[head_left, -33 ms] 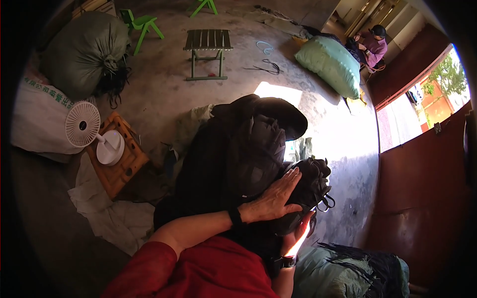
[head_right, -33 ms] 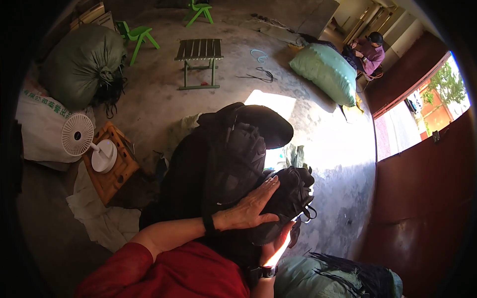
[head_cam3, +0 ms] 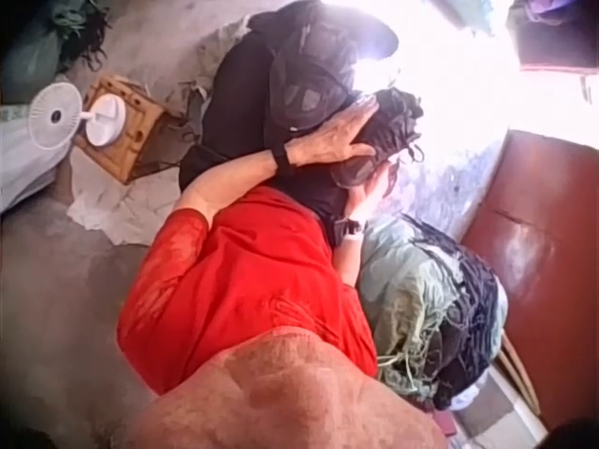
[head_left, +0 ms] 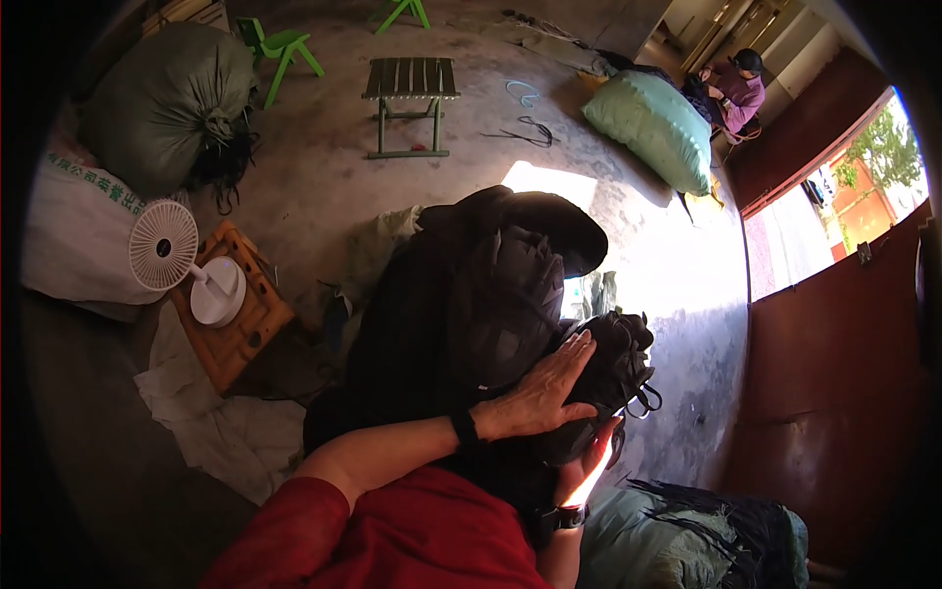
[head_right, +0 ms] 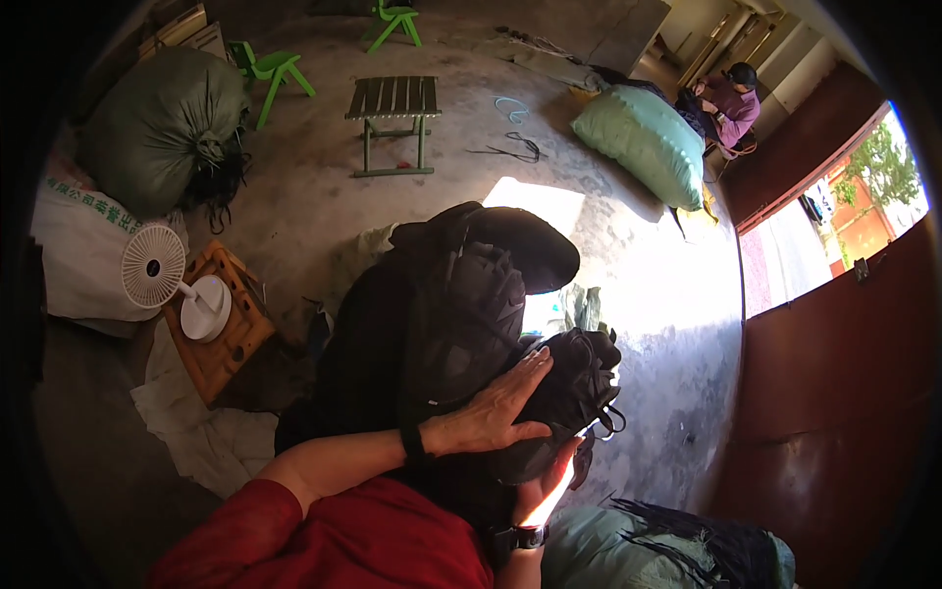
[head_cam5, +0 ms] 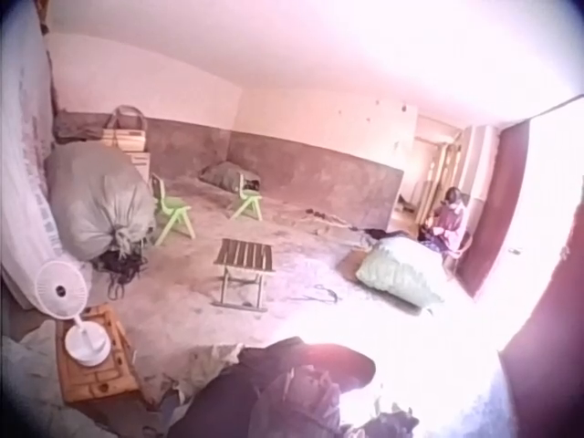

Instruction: Lacing a pair of black athletic shoes.

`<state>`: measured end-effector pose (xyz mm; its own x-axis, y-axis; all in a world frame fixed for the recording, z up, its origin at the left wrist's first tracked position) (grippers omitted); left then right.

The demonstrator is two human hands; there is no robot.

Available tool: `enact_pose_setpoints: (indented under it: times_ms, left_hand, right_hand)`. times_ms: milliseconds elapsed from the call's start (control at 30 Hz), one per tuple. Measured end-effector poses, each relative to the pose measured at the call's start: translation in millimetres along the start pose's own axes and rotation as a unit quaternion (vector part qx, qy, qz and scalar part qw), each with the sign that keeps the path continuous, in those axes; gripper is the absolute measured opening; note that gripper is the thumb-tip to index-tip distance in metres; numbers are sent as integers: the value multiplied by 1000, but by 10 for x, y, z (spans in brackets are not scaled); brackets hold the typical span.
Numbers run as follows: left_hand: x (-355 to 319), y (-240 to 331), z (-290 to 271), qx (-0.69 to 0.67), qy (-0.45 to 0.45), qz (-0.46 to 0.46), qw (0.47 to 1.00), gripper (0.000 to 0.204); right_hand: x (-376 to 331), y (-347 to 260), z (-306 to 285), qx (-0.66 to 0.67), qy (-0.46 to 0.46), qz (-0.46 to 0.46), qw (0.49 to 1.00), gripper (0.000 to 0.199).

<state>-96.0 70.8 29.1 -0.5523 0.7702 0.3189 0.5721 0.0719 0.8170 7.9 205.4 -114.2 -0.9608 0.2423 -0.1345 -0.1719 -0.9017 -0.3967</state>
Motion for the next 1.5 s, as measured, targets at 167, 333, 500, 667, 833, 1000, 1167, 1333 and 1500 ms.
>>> enact_pose_setpoints:
  times_ms: [167, 333, 500, 667, 833, 1000, 1167, 1333, 1500]
  left_hand:
    - [-14, 3, -15, 6, -4, 0, 1000, 91]
    - [-15, -1, -3, 4, -8, -1, 1000, 91]
    - [-8, 10, -3, 1, -14, -6, 1000, 91]
    - [-7, 1, 2, 7, -13, -4, 1000, 91]
    - [-12, -1, 8, 5, -17, -8, 1000, 91]
    - [-7, -6, 26, 7, -19, -6, 1000, 91]
    - [-11, -19, 18, 6, -11, -2, 1000, 93]
    - [0, 9, 13, 7, -11, 0, 1000, 93]
    - [-10, -1, 6, 12, -8, -2, 1000, 92]
  right_hand:
    - [-3, 27, 140, 6, 1, -7, 1000, 43]
    - [-2, 83, 375, 35, -15, 2, 999, 46]
    - [-10, 71, 351, 36, -22, 5, 999, 46]
    - [-10, 63, 305, 40, -26, 5, 999, 47]
    - [-7, 76, 388, 48, -49, 10, 998, 49]
    - [-8, 44, 379, 24, -32, -5, 999, 50]
    - [-9, 76, 294, 35, -25, 9, 999, 51]
    - [-11, 71, 331, 40, -40, 15, 998, 51]
    - [-23, 97, 522, 30, -52, 17, 998, 51]
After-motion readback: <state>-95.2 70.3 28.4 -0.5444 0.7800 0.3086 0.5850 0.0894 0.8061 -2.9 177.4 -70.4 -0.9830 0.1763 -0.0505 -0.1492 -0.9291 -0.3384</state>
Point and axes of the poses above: each hand's wrist, its own x-axis towards the middle knuckle, its own z-axis out of the palm, y = z × x, the point moved 9 cm from there along x, towards the middle knuckle, and after that the axes turned 13 degrees about -y, right-handed, at the moved point
